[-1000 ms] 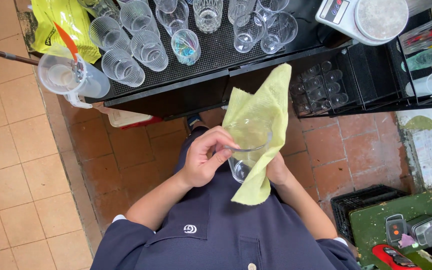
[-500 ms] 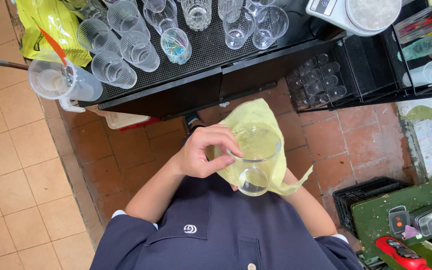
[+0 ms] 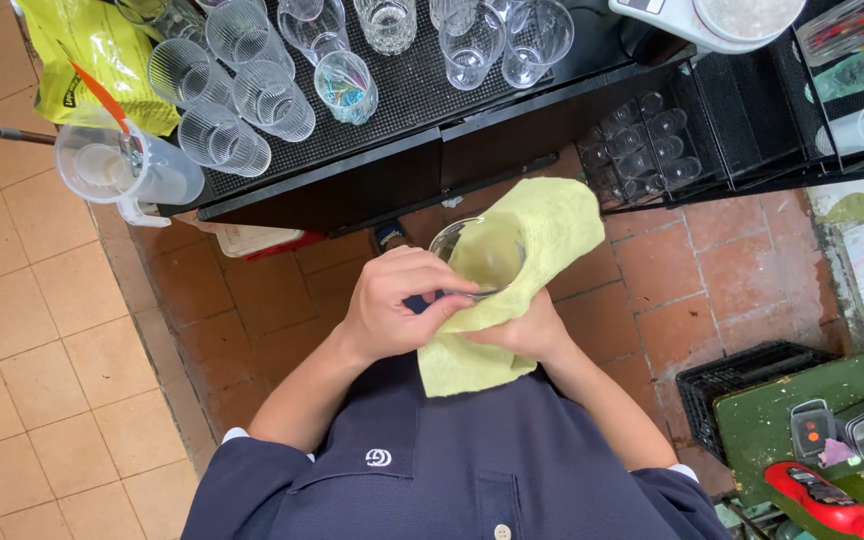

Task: Wiping and drying glass cups using a cloth at a counter.

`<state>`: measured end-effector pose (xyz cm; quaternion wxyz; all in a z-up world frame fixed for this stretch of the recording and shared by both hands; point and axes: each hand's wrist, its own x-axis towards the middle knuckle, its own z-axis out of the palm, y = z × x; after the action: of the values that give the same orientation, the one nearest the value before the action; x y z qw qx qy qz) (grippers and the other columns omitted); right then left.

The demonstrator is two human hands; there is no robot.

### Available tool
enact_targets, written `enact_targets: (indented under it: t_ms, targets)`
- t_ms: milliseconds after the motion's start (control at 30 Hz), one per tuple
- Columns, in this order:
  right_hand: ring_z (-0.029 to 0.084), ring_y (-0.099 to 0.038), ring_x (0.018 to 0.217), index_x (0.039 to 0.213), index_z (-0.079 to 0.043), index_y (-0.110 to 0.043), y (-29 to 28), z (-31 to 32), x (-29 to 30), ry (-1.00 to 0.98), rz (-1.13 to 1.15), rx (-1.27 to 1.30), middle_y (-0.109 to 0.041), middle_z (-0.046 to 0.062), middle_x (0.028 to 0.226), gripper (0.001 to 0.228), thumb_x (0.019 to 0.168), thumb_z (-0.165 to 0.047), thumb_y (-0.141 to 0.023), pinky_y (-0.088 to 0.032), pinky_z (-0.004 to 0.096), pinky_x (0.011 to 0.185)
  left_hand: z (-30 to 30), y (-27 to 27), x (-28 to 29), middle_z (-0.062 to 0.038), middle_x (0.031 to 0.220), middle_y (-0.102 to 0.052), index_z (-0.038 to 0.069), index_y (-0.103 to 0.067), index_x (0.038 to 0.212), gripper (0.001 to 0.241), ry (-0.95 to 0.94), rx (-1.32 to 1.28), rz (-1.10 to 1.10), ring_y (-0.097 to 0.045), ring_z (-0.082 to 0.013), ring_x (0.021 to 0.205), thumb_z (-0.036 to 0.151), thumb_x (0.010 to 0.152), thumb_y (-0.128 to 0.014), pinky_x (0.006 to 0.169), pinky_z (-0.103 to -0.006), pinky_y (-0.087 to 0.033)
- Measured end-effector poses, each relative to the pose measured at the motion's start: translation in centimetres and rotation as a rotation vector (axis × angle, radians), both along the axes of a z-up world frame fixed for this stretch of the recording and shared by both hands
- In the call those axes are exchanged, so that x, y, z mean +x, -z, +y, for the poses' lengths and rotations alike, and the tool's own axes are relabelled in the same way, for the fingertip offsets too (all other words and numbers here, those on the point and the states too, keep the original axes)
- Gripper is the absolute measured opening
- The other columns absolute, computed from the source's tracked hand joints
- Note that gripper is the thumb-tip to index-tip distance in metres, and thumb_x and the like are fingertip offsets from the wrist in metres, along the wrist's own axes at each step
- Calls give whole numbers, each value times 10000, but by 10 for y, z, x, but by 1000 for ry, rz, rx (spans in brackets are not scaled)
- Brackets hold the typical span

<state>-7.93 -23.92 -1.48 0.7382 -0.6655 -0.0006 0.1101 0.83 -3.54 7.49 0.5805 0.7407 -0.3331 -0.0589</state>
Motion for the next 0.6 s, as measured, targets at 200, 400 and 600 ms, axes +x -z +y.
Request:
enact_targets:
  t_ms: [200, 400, 600]
  targets:
    - [197, -657, 1207, 1411, -15, -537, -15, 7, 3, 189, -114, -77, -655, 90, 1331, 768, 740, -92, -902, -555, 364, 1046, -10, 2, -8, -12, 832, -732, 109, -792, 948, 172, -30, 11, -109, -661, -139, 660, 109, 794, -870, 634, -275, -459]
    - [226, -561, 1345, 1517, -47, -397, -8, -9, 0, 11, 0, 279, -563, 80, 1438, 1027, 658, -119, -956, -498, 397, 1115, -3, 21, -3, 9, 833, -709, 130, -784, 961, 170, 62, -206, -56, -656, -143, 728, 91, 806, -840, 693, -292, -463]
    - [234, -591, 1308, 1492, -46, -464, 9, -9, -4, -67, 64, 150, -612, 91, 1394, 1046, 607, -199, -1000, -522, 403, 1085, 1, 13, 6, 19, 847, -706, 132, -793, 981, 189, 172, -171, -156, -653, -147, 772, 100, 801, -840, 714, -316, -447]
